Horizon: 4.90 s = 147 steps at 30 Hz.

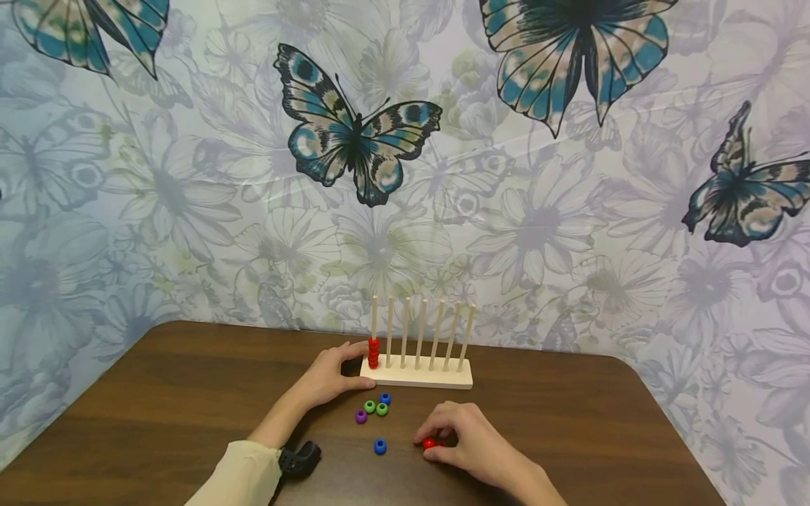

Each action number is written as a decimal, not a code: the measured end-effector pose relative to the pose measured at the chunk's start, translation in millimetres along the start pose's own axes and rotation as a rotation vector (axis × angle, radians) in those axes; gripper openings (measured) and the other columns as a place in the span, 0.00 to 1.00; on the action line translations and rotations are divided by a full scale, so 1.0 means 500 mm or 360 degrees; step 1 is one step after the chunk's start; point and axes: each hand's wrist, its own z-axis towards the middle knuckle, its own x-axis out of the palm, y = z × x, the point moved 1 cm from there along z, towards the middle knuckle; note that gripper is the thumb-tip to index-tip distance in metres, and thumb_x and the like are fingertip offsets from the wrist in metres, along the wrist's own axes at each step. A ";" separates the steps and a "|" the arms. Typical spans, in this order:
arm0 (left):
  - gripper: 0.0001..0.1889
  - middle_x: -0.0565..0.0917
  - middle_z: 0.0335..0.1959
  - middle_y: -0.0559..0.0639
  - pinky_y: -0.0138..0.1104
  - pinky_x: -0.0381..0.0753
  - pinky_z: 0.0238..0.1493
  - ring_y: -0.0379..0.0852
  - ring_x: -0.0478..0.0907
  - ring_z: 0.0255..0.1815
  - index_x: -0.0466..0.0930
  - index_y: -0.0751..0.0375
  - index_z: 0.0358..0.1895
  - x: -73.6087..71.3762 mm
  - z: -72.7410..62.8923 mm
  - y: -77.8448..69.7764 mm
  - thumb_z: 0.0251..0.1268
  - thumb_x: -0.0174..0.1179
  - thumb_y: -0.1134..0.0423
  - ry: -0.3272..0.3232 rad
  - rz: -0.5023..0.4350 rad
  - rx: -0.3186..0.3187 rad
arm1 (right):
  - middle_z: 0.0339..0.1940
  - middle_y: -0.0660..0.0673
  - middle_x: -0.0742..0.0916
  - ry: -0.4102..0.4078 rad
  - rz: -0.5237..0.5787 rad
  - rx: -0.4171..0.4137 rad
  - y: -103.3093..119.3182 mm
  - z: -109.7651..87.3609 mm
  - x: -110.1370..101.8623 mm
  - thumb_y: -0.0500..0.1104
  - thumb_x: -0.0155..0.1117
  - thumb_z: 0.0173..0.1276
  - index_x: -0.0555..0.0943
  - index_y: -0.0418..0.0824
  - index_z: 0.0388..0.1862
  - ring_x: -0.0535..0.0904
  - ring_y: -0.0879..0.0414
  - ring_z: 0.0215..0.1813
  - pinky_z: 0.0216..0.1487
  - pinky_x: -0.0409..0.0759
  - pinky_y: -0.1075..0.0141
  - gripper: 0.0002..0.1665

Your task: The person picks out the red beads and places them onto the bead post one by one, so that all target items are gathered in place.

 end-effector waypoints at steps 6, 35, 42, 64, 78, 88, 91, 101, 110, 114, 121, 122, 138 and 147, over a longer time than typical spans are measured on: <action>0.32 0.76 0.76 0.56 0.68 0.58 0.78 0.70 0.60 0.82 0.83 0.54 0.67 0.001 0.000 -0.001 0.60 0.79 0.50 -0.0004 -0.0008 -0.0002 | 0.42 0.51 0.93 -0.0250 -0.0026 0.0090 0.008 0.015 -0.009 0.39 0.80 0.64 0.90 0.46 0.47 0.88 0.66 0.39 0.42 0.89 0.67 0.12; 0.32 0.76 0.76 0.56 0.69 0.57 0.78 0.72 0.61 0.81 0.83 0.54 0.68 -0.004 -0.001 0.003 0.60 0.78 0.50 0.0003 -0.0039 0.0027 | 0.41 0.52 0.94 -0.1018 -0.0383 -0.0233 0.117 0.236 -0.062 0.39 0.79 0.65 0.92 0.44 0.52 0.91 0.60 0.39 0.43 0.89 0.61 0.16; 0.32 0.75 0.76 0.58 0.70 0.53 0.79 0.73 0.59 0.82 0.83 0.56 0.68 -0.006 -0.004 0.000 0.61 0.78 0.51 0.0022 -0.0042 0.0056 | 0.42 0.48 0.94 -0.1239 -0.0508 -0.0386 0.127 0.294 -0.071 0.40 0.80 0.65 0.92 0.41 0.51 0.90 0.51 0.44 0.47 0.88 0.54 0.16; 0.32 0.77 0.75 0.57 0.70 0.55 0.78 0.73 0.61 0.81 0.83 0.55 0.68 -0.004 0.000 -0.001 0.61 0.78 0.51 0.0016 -0.0047 0.0060 | 0.45 0.46 0.94 -0.1111 -0.0655 -0.0122 0.108 0.322 -0.056 0.42 0.75 0.71 0.93 0.42 0.49 0.86 0.48 0.55 0.62 0.82 0.47 0.11; 0.31 0.76 0.76 0.58 0.70 0.56 0.78 0.73 0.61 0.81 0.83 0.54 0.67 -0.003 -0.001 -0.001 0.60 0.78 0.51 0.0014 -0.0033 0.0067 | 0.49 0.47 0.93 -0.1167 -0.0490 -0.0262 0.109 0.272 -0.076 0.38 0.73 0.72 0.91 0.41 0.53 0.85 0.49 0.57 0.60 0.83 0.51 0.12; 0.31 0.76 0.75 0.58 0.70 0.58 0.77 0.73 0.61 0.81 0.84 0.53 0.67 -0.003 0.002 -0.003 0.60 0.78 0.51 0.0006 -0.0025 0.0058 | 0.42 0.49 0.93 -0.1052 -0.0496 -0.0274 0.107 0.225 -0.082 0.36 0.73 0.72 0.91 0.42 0.49 0.89 0.56 0.40 0.42 0.89 0.58 0.09; 0.31 0.76 0.75 0.58 0.69 0.59 0.77 0.73 0.61 0.80 0.84 0.53 0.67 -0.002 0.002 -0.001 0.60 0.79 0.51 0.0002 -0.0032 0.0051 | 0.41 0.50 0.94 -0.0985 -0.0551 -0.0237 0.102 0.208 -0.079 0.36 0.73 0.71 0.92 0.44 0.48 0.89 0.60 0.38 0.39 0.88 0.64 0.09; 0.31 0.77 0.75 0.58 0.69 0.57 0.78 0.72 0.61 0.81 0.84 0.54 0.66 0.000 0.002 -0.001 0.60 0.79 0.51 0.0002 -0.0013 0.0034 | 0.37 0.50 0.93 -0.0780 -0.0594 -0.0184 0.079 0.146 -0.079 0.34 0.73 0.70 0.92 0.44 0.44 0.86 0.63 0.35 0.36 0.88 0.63 0.07; 0.32 0.76 0.75 0.56 0.69 0.56 0.78 0.71 0.61 0.81 0.84 0.53 0.67 0.001 0.001 0.001 0.59 0.79 0.51 -0.0006 -0.0013 0.0026 | 0.39 0.55 0.93 -0.0573 -0.0555 -0.0162 0.058 0.096 -0.074 0.36 0.76 0.68 0.91 0.47 0.43 0.86 0.67 0.36 0.39 0.89 0.64 0.07; 0.32 0.77 0.75 0.56 0.69 0.57 0.78 0.71 0.61 0.81 0.84 0.53 0.67 0.001 0.001 0.001 0.59 0.79 0.51 -0.0007 -0.0012 0.0027 | 0.37 0.55 0.92 -0.0473 -0.0472 -0.0120 0.046 0.067 -0.076 0.38 0.77 0.68 0.91 0.48 0.44 0.85 0.69 0.36 0.38 0.89 0.65 0.07; 0.31 0.77 0.75 0.57 0.68 0.56 0.79 0.72 0.61 0.81 0.84 0.55 0.66 -0.002 0.001 0.000 0.59 0.79 0.52 0.0002 -0.0030 0.0037 | 0.39 0.53 0.93 -0.0204 -0.0268 0.0018 0.031 0.006 -0.076 0.50 0.75 0.71 0.90 0.44 0.50 0.85 0.69 0.39 0.41 0.88 0.65 0.14; 0.31 0.76 0.75 0.58 0.69 0.55 0.79 0.72 0.60 0.81 0.84 0.55 0.67 -0.002 0.001 0.000 0.59 0.79 0.52 0.0005 -0.0033 0.0039 | 0.40 0.52 0.93 -0.0166 -0.0241 0.0029 0.030 -0.002 -0.076 0.51 0.75 0.70 0.89 0.43 0.51 0.85 0.68 0.39 0.41 0.88 0.65 0.17; 0.31 0.76 0.75 0.59 0.69 0.54 0.79 0.73 0.60 0.81 0.84 0.55 0.66 -0.003 -0.002 0.002 0.59 0.79 0.51 0.0011 -0.0046 0.0063 | 0.42 0.58 0.89 0.0196 -0.0076 0.0101 0.018 -0.030 -0.052 0.49 0.81 0.64 0.88 0.48 0.54 0.82 0.68 0.39 0.39 0.87 0.70 0.20; 0.31 0.77 0.75 0.58 0.69 0.55 0.78 0.73 0.61 0.81 0.84 0.55 0.66 -0.004 -0.003 0.002 0.59 0.79 0.51 0.0007 -0.0043 0.0063 | 0.38 0.57 0.88 0.0155 -0.0128 -0.0005 0.011 -0.023 -0.035 0.45 0.77 0.69 0.89 0.50 0.44 0.80 0.72 0.35 0.33 0.84 0.71 0.07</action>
